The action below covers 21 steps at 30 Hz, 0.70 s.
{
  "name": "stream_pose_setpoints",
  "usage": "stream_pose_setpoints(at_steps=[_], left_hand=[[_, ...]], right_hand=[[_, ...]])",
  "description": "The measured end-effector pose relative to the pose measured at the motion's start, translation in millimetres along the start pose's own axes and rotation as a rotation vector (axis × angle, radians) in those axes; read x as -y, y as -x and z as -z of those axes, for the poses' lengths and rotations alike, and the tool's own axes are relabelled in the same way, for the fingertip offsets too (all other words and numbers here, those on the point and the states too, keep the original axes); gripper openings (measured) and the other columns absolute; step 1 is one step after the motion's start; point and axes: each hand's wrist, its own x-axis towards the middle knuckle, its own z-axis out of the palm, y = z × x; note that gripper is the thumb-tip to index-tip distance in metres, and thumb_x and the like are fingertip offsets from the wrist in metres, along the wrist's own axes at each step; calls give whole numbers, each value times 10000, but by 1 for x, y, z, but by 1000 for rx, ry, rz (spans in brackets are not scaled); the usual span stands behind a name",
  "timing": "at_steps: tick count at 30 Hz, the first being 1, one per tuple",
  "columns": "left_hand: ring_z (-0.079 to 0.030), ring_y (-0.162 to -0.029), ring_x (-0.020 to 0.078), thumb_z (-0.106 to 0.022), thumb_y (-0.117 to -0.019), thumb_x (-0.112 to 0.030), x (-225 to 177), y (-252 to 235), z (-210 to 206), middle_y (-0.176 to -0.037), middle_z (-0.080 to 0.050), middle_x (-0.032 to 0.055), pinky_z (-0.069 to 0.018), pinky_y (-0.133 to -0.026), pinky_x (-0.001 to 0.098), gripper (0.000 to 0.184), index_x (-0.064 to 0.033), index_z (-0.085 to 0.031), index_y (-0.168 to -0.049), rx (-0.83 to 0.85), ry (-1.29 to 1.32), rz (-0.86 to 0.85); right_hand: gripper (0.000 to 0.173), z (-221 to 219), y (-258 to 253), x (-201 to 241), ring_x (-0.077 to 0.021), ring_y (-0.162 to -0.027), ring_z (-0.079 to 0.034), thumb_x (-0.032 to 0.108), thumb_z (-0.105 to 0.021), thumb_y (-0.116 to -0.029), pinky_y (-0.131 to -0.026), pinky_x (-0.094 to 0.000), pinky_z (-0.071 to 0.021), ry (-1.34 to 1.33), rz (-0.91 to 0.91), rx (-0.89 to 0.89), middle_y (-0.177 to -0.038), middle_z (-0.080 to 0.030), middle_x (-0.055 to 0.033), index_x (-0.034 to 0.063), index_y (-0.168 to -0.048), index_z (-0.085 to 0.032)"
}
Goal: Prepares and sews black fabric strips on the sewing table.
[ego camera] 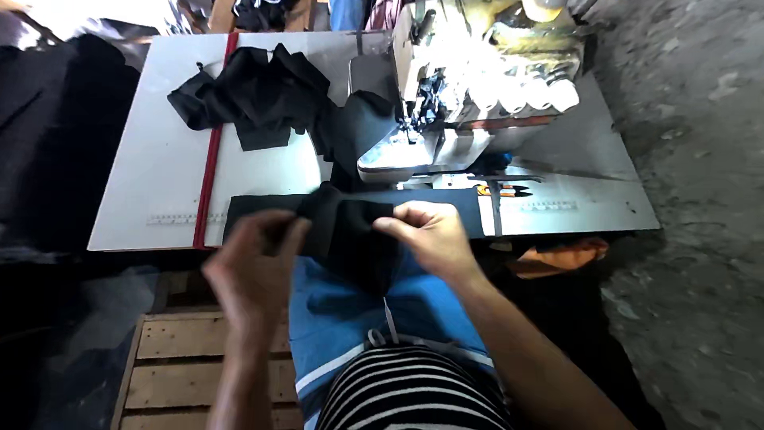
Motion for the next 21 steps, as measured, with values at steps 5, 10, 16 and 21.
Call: stream_pose_setpoints(at_steps=[5, 10, 16, 21], left_hand=[[-720, -1026, 310, -673, -1003, -230, 84, -22, 55, -1176, -712, 182, -570, -913, 561, 342, -37, -634, -1283, 7, -357, 370], [-711, -972, 261, -577, -1044, -243, 13, -14, -5, -1107, -708, 191, -590, -858, 460, 305, 13, -685, -1169, 43, -310, 103], [-640, -771, 271, -742, -933, -426, -14, -37, -90, -817, -659, 66, -513, -731, 552, 324, -107, -706, -891, 420, -438, -9], [-689, -939, 122, -695, -950, -209, -113, -27, -103, -949, -735, 1, -557, -819, 348, 96, -123, -737, -945, 407, -41, -464]], right_hand=[[179, 114, -6, -31, -133, -566, -628, 284, -791, -919, -544, -382, -555, 539, -152, -37, -702, -689, -19, 107, -910, -763], [200, 125, -1, -41, -86, -550, -606, 301, -813, -894, -525, -324, -528, 554, -177, -151, -694, -687, -1, 109, -882, -758], [328, 126, 14, -45, -87, -865, -659, 323, -789, -899, -749, -290, -557, 605, 3, -266, -995, -712, -12, 110, -1136, -712], [398, 138, 5, -22, -139, -1145, -645, 302, -824, -832, -1006, -328, -528, 571, 285, -68, -1180, -710, -35, 111, -1172, -746]])
